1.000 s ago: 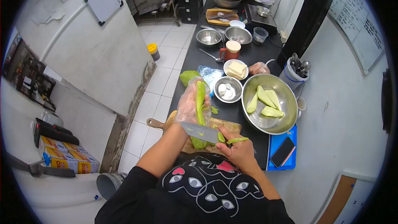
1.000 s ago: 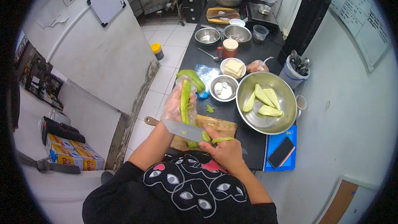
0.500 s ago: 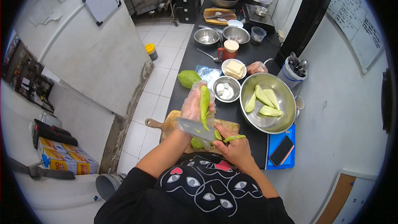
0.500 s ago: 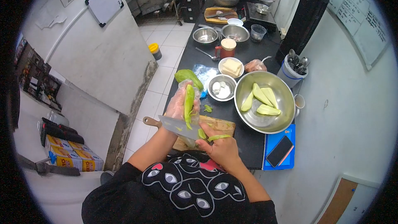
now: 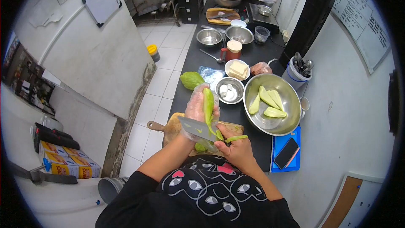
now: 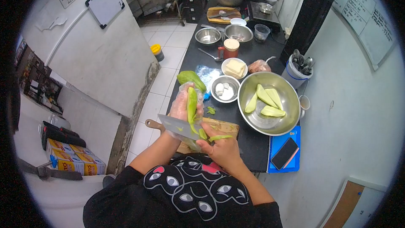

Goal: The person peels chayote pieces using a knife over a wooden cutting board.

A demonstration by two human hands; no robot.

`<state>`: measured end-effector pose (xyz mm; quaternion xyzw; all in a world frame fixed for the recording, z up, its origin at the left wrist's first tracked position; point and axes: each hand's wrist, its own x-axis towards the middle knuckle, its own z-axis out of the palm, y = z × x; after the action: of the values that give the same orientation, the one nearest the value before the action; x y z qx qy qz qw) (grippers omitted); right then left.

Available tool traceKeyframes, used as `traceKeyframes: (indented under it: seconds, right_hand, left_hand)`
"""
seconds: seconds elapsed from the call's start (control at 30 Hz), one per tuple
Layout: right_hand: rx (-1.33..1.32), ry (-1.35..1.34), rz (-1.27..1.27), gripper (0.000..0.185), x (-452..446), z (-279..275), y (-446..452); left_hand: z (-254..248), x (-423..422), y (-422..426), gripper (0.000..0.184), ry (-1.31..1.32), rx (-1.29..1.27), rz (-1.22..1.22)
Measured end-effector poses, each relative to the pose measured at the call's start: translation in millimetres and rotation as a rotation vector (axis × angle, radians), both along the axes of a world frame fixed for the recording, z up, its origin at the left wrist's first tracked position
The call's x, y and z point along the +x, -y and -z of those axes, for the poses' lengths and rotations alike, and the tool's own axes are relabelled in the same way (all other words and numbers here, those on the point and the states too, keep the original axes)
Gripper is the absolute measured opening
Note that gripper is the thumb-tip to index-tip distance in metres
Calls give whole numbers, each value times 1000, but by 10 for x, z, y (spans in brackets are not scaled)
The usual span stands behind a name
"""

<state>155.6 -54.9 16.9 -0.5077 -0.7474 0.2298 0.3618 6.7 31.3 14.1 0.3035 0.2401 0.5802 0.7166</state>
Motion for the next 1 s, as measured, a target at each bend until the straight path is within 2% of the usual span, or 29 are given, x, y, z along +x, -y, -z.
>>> traceKeyframes:
  seconds: [0.1, 0.2, 0.33, 0.43, 0.53, 0.6, 0.7, 0.83, 1.0]
  right_hand:
    - [-20, -65, -38, 49, 15, 12, -46]
    - [-105, -165, -126, 47, 45, 15, -60]
    - [-404, -394, -77, 45, 42, 114, 13]
    - [-534, -438, -54, 45, 52, 191, 23]
    - [-371, -282, -102, 43, 58, 103, 35]
    - [-293, -107, -116, 42, 96, 27, 38]
    - [-242, -57, -114, 43, 107, 55, 73]
    - [-253, 4, -109, 45, 119, 46, 73]
    - [-165, 79, -77, 48, 122, 49, 62]
  left_hand:
    - [26, 93, 85, 35, 10, -45, 17]
    - [-19, 54, 37, 35, 163, -53, 72]
    - [-74, -92, -65, 31, 394, -214, 140]
    - [-127, -96, -86, 33, 368, -250, 169]
    - [34, -193, -149, 38, 470, -225, 347]
    - [38, -165, -196, 40, 511, -310, 213]
    - [12, -185, -243, 40, 582, -314, 156]
    - [81, -214, -277, 39, 666, -192, 209]
    - [104, -200, -265, 32, 721, -180, 282]
